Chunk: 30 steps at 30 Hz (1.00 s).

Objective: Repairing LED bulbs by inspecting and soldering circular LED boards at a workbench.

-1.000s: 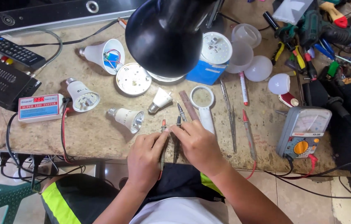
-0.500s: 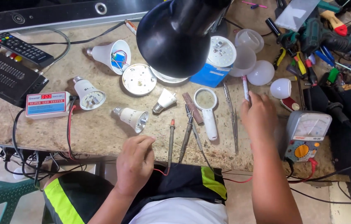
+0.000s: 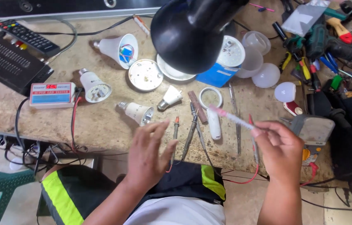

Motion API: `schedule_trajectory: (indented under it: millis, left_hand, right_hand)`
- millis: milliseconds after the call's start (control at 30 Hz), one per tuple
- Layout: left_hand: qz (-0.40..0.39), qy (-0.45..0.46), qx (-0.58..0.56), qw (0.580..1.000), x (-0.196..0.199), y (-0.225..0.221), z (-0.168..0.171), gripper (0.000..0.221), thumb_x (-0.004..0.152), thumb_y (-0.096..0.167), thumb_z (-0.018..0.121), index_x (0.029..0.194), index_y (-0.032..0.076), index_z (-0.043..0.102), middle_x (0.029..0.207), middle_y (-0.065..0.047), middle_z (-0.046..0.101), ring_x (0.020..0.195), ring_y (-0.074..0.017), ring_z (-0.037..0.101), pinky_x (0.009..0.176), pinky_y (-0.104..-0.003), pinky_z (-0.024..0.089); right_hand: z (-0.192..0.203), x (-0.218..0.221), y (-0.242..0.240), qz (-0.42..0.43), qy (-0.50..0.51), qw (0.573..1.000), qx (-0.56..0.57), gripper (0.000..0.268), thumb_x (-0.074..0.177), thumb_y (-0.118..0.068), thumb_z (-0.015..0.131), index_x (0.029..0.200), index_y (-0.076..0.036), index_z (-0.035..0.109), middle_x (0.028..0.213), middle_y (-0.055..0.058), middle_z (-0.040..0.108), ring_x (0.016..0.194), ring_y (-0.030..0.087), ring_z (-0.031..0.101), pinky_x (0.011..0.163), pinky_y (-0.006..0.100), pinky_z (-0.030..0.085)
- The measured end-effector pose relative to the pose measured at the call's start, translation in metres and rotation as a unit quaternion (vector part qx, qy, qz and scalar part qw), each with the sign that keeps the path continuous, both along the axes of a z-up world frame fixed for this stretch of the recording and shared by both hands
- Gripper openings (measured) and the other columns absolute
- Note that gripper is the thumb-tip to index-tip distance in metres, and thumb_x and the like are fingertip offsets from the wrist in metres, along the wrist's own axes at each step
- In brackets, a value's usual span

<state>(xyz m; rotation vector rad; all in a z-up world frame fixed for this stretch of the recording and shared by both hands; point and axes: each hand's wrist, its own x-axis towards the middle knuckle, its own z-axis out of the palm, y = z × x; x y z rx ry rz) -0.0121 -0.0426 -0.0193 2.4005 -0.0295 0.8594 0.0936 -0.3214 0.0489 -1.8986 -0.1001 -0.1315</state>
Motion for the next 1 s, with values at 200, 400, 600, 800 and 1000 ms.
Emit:
schedule_trajectory:
  millis: [200, 400, 600, 800, 1000]
  left_hand:
    - [-0.118, 0.031, -0.012, 0.992, -0.003, -0.004, 0.010, 0.043, 0.102, 0.022, 0.068, 0.137, 0.009, 0.046, 0.106, -0.010, 0.057, 0.079, -0.0238, 0.050, 0.055, -0.036, 0.040]
    - [-0.179, 0.159, -0.185, 0.953, -0.019, 0.006, 0.012, 0.037, 0.107, 0.037, 0.039, 0.117, 0.008, 0.060, 0.101, -0.009, 0.061, 0.088, -0.0290, 0.057, 0.072, -0.040, 0.046]
    - [-0.139, 0.218, -0.213, 0.942, -0.029, 0.003, -0.001, 0.010, 0.102, 0.022, 0.051, 0.103, 0.012, 0.050, 0.087, -0.008, 0.058, 0.075, -0.0291, 0.055, 0.063, -0.041, 0.041]
    - [-0.070, 0.038, -0.024, 0.997, -0.039, 0.017, -0.001, 0.006, 0.102, 0.008, 0.055, 0.104, 0.012, 0.052, 0.085, -0.008, 0.056, 0.069, -0.0295, 0.049, 0.055, -0.044, 0.038]
    - [0.039, 0.037, -0.039, 0.998, -0.034, 0.065, -0.025, 0.026, 0.102, 0.024, 0.060, 0.108, 0.005, 0.043, 0.102, -0.015, 0.055, 0.085, -0.0268, 0.055, 0.068, -0.040, 0.050]
  right_hand:
    - [-0.020, -0.016, 0.032, 0.220, 0.019, 0.971, 0.092, 0.015, 0.088, -0.002, 0.071, 0.103, -0.003, 0.069, 0.092, 0.008, 0.070, 0.068, 0.012, 0.062, 0.063, 0.026, 0.052]
    - [-0.029, -0.016, 0.077, 0.227, 0.065, 0.953, 0.190, 0.019, 0.087, -0.002, 0.071, 0.105, 0.001, 0.071, 0.093, 0.013, 0.070, 0.074, 0.025, 0.070, 0.070, 0.036, 0.067]
    - [-0.017, -0.020, 0.109, 0.397, 0.097, 0.911, 0.064, 0.028, 0.097, -0.017, 0.064, 0.112, 0.005, 0.073, 0.092, 0.013, 0.073, 0.079, 0.020, 0.072, 0.073, 0.029, 0.062]
    - [-0.007, -0.046, 0.100, 0.209, -0.038, 0.954, 0.212, 0.017, 0.104, -0.017, 0.061, 0.108, -0.004, 0.071, 0.085, 0.009, 0.073, 0.068, 0.019, 0.071, 0.064, 0.032, 0.066]
    - [0.007, -0.013, 0.063, 0.087, -0.112, 0.974, 0.179, 0.023, 0.110, -0.034, 0.055, 0.118, -0.012, 0.060, 0.085, 0.007, 0.062, 0.072, 0.024, 0.068, 0.068, 0.039, 0.067]
